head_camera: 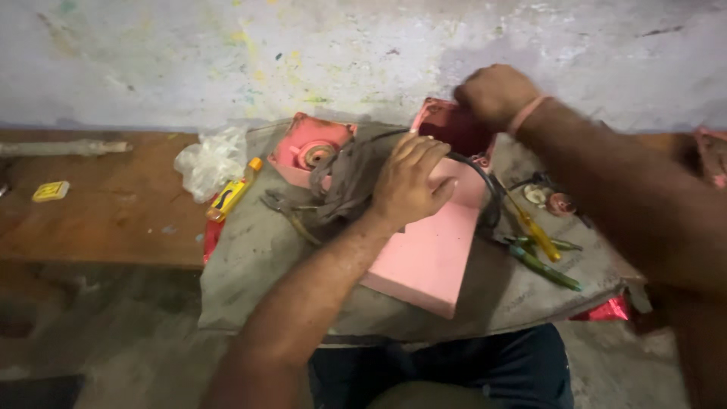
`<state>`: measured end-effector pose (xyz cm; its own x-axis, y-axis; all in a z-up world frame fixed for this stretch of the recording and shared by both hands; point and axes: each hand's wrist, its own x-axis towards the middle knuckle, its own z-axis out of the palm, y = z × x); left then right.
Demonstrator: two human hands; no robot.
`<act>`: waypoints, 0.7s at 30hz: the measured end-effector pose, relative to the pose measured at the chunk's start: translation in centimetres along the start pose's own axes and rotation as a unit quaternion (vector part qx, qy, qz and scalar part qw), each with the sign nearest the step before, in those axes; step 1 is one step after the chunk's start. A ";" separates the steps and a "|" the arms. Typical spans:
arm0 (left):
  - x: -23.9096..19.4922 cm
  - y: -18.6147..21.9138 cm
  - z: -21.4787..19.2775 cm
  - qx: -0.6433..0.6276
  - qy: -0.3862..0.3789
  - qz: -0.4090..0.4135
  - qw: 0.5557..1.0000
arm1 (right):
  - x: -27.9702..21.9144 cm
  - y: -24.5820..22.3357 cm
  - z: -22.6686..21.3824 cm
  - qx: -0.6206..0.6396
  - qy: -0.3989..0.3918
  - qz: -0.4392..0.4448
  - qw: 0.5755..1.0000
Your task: The person disassembles the pink plastic housing of a kitchen blender using a screwdriver and pliers, handles various internal components, and wipes parts with a cloth.
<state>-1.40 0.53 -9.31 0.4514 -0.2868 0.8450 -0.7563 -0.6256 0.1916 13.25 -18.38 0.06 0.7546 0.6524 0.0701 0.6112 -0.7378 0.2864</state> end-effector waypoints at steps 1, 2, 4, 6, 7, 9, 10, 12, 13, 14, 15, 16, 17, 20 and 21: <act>0.1 0.1 0.3 -0.014 0.010 0.009 1.000 | 0.4 -1.3 0.3 0.020 0.064 -0.023 0.998; 0.0 0.1 0.3 -0.021 0.008 0.014 1.000 | 0.5 -2.0 0.4 0.040 0.128 -0.044 0.990; 0.1 -0.2 0.3 0.009 -0.008 0.016 1.000 | -0.3 -1.4 0.0 0.026 0.124 -0.046 0.991; -0.3 -0.3 0.1 -0.001 -0.016 0.012 1.000 | -0.8 -1.7 0.4 0.028 0.121 -0.065 0.990; -0.1 -0.5 0.1 -0.008 -0.013 0.012 1.000 | -1.4 -0.4 0.1 -0.003 0.081 -0.058 0.995; 0.1 -0.3 0.1 0.002 -0.009 0.008 1.000 | -0.4 -0.3 0.5 -0.034 0.043 -0.051 0.997; 0.1 -0.1 0.1 0.008 -0.009 0.007 1.000 | 0.5 -0.9 1.1 -0.027 0.089 -0.073 0.993; 0.3 0.0 0.3 0.000 -0.013 0.011 1.000 | -0.1 -0.1 1.8 -0.028 0.128 -0.076 0.988; 0.2 0.0 0.1 0.004 -0.018 0.005 1.000 | 1.0 -1.1 2.2 -0.013 0.149 -0.082 0.985; 0.2 0.1 0.3 0.002 -0.020 0.006 1.000 | 1.5 -1.8 2.4 0.003 0.171 -0.088 0.981; 0.1 0.0 0.1 0.002 -0.017 0.010 1.000 | 1.2 -1.2 2.3 0.004 0.170 -0.089 0.981; 0.0 -0.2 -0.1 0.001 -0.014 0.014 1.000 | 0.4 0.1 2.1 0.025 0.141 -0.082 0.986; 0.0 -0.3 0.0 0.007 -0.011 0.009 1.000 | 0.3 0.8 1.7 0.044 0.114 -0.081 0.989; -0.5 -0.4 -0.4 0.002 0.007 0.019 1.000 | -0.2 0.9 1.7 -0.061 0.073 -0.094 0.991; -0.3 -0.3 -0.2 -0.007 0.012 0.026 1.000 | 0.1 0.5 2.0 -0.063 0.072 -0.085 0.992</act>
<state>-1.35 0.94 -9.55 0.4004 -0.3018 0.8652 -0.7855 -0.5993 0.1545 14.12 -18.99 -1.74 0.5952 0.7905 0.1440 0.6857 -0.5932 0.4219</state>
